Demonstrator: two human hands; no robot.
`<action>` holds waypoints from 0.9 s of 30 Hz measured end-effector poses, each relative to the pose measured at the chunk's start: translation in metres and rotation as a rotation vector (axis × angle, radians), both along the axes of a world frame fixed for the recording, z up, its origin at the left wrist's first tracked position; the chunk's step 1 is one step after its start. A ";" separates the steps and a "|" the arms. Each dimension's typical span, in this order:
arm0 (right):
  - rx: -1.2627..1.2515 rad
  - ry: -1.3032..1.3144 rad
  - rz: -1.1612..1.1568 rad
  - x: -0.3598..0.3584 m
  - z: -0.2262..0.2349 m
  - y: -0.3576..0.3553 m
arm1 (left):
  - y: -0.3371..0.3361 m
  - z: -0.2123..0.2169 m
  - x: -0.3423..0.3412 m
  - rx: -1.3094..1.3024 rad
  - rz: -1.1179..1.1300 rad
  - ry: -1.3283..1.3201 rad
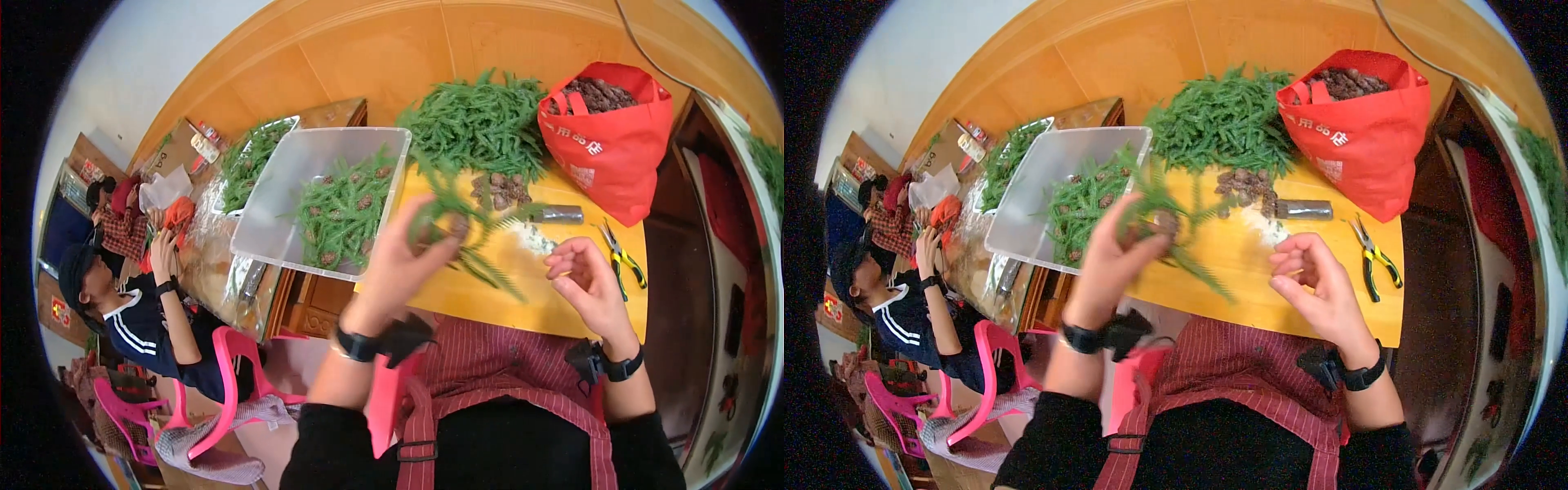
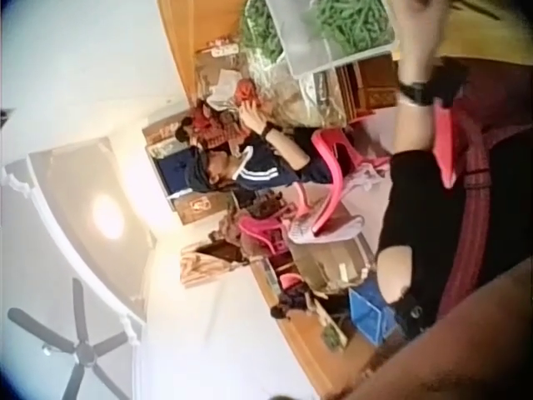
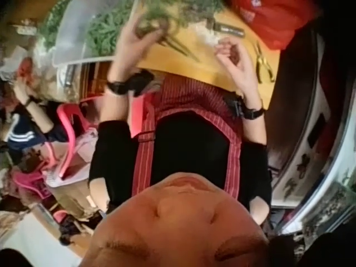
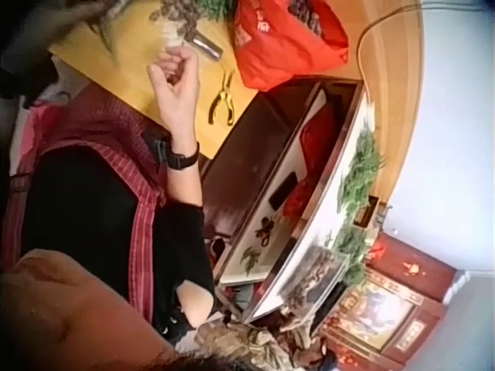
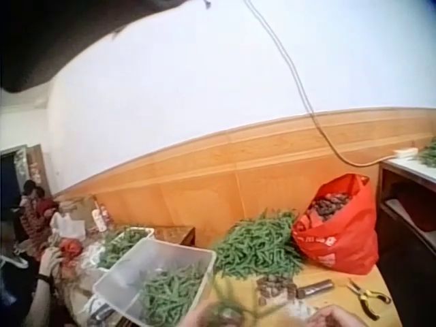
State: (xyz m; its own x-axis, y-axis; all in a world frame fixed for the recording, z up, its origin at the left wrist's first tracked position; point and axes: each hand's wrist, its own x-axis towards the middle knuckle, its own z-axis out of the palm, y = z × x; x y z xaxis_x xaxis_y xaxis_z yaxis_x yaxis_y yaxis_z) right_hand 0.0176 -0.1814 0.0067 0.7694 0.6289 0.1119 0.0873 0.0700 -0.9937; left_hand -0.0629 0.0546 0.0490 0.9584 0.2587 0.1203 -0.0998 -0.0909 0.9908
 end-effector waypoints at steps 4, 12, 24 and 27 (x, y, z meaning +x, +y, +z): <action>-0.037 -0.002 -0.001 0.006 -0.004 -0.012 | 0.057 0.027 -0.013 0.118 0.185 -0.030; -0.143 0.024 0.039 0.019 -0.020 -0.040 | 0.139 0.045 -0.044 0.316 0.389 0.287; -0.354 -0.111 0.052 0.032 -0.026 -0.054 | 0.015 -0.014 0.104 0.259 -0.187 -0.118; -0.351 -0.154 0.094 0.029 -0.023 -0.054 | 0.029 -0.067 0.175 0.354 -0.117 -0.175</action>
State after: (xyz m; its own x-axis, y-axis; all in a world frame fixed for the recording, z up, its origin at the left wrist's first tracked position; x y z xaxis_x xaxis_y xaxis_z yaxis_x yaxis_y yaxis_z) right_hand 0.0470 -0.2356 -0.0159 0.6978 0.7162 -0.0128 0.2468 -0.2571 -0.9343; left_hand 0.1116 0.0833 -0.0184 0.9361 0.0627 0.3460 -0.2937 -0.4013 0.8676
